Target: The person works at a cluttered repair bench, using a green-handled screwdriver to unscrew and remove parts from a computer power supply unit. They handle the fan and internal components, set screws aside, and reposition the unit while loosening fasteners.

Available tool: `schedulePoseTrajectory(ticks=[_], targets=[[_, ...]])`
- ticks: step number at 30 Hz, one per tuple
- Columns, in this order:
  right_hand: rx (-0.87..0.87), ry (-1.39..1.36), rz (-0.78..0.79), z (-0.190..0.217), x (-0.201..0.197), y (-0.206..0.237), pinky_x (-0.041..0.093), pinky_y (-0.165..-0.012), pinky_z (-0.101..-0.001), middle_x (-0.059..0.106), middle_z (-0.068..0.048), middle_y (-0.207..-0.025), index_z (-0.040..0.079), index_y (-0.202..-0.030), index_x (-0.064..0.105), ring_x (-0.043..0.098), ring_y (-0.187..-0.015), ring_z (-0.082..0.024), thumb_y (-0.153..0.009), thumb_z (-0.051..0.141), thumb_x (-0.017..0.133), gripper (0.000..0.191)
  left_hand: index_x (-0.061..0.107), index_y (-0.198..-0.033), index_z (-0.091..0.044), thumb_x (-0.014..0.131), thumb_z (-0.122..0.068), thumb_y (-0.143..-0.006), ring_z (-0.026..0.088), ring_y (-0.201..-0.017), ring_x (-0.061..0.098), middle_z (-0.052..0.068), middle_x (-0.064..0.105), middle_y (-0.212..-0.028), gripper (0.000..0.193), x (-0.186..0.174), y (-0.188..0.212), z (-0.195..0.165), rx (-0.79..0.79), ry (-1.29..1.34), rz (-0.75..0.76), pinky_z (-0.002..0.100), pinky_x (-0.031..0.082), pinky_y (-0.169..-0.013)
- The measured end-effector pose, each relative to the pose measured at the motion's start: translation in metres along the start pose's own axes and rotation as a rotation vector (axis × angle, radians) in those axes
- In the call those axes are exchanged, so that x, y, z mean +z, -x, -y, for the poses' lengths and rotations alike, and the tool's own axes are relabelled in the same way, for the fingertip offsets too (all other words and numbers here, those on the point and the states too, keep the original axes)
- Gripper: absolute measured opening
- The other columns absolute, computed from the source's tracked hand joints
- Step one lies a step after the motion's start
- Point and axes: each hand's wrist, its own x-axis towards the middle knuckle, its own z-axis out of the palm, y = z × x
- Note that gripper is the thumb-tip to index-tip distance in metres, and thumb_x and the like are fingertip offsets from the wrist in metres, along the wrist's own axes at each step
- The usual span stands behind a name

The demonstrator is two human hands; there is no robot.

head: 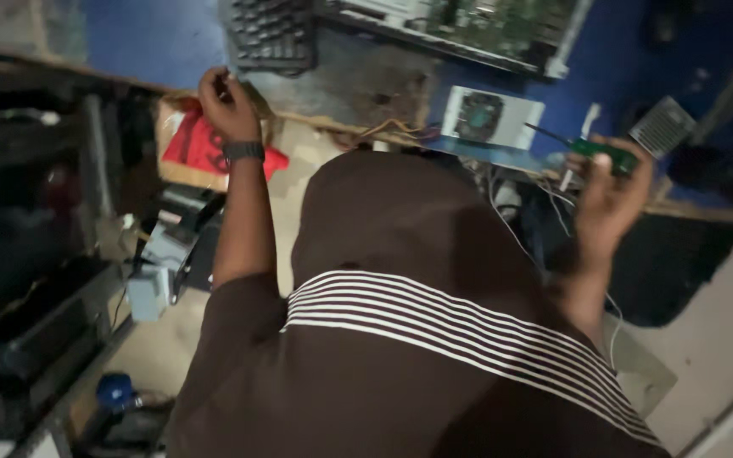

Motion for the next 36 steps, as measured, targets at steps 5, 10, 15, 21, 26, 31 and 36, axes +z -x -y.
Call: schedulePoseTrajectory(ticks=[5,10,15,21,26,31,36], targets=[[-0.046,0.050,-0.040,-0.015,0.009,0.001,0.059,-0.092,-0.0323,0.066,-0.018,-0.127,0.000,-0.137,0.047,0.071,-0.104,-0.021,-0.119,0.004,0.058,0.021,0.067,-0.114,-0.004,0.065,-0.003,-0.099,0.025,-0.097,0.065,0.012,0.067,-0.110,0.016,0.055,0.049,-0.079,0.174,0.057,0.385,0.036,0.053,-0.084],[-0.060,0.161,-0.068,-0.029,0.012,-0.002,0.060,-0.094,-0.0325,0.069,-0.017,-0.126,-0.003,-0.135,0.048,0.073,-0.105,-0.019,-0.116,0.004,0.057,0.022,0.068,-0.109,-0.009,0.069,-0.009,-0.100,0.035,-0.102,0.065,0.014,0.067,-0.110,0.009,0.097,0.081,-0.151,0.411,0.116,0.741,0.043,0.053,-0.089],[-0.072,0.084,-0.075,-0.046,0.014,-0.007,0.060,-0.096,-0.0333,0.069,-0.017,-0.125,-0.004,-0.134,0.048,0.072,-0.104,-0.019,-0.116,0.005,0.057,0.022,0.069,-0.108,-0.011,0.069,-0.009,-0.096,0.037,-0.102,0.064,0.011,0.068,-0.106,0.011,0.104,0.090,-0.180,0.531,0.145,0.984,0.046,0.052,-0.086],[-0.087,0.079,-0.072,-0.055,0.013,-0.011,0.059,-0.094,-0.0329,0.069,-0.016,-0.124,-0.005,-0.134,0.048,0.071,-0.102,-0.018,-0.116,0.007,0.057,0.023,0.067,-0.109,-0.009,0.067,-0.008,-0.096,0.036,-0.105,0.063,0.011,0.067,-0.110,0.013,0.104,0.095,-0.181,0.581,0.161,0.970,0.045,0.052,-0.089],[-0.067,0.126,-0.015,-0.038,0.013,-0.014,0.058,-0.096,-0.0325,0.069,-0.017,-0.126,-0.004,-0.135,0.048,0.071,-0.105,-0.019,-0.116,0.009,0.058,0.025,0.068,-0.109,-0.010,0.066,-0.007,-0.097,0.035,-0.104,0.064,0.011,0.068,-0.110,0.012,0.100,0.096,-0.176,0.524,0.136,0.994,0.045,0.052,-0.088],[-0.093,0.346,0.208,-0.009,0.003,-0.017,0.054,-0.099,-0.0314,0.071,-0.018,-0.126,-0.003,-0.132,0.053,0.070,-0.111,-0.020,-0.114,0.005,0.059,0.021,0.068,-0.111,-0.010,0.067,-0.008,-0.096,0.035,-0.105,0.063,0.011,0.067,-0.109,0.015,0.107,0.105,-0.176,0.508,0.158,1.023,0.043,0.052,-0.087],[-0.047,0.356,0.263,-0.007,0.004,-0.024,0.054,-0.091,-0.0339,0.071,-0.018,-0.123,-0.003,-0.126,0.052,0.070,-0.108,-0.025,-0.105,0.000,0.058,0.022,0.066,-0.114,-0.009,0.067,-0.007,-0.096,0.032,-0.104,0.064,0.011,0.067,-0.109,0.017,0.138,0.124,-0.186,0.512,0.318,1.105,0.043,0.053,-0.089]])
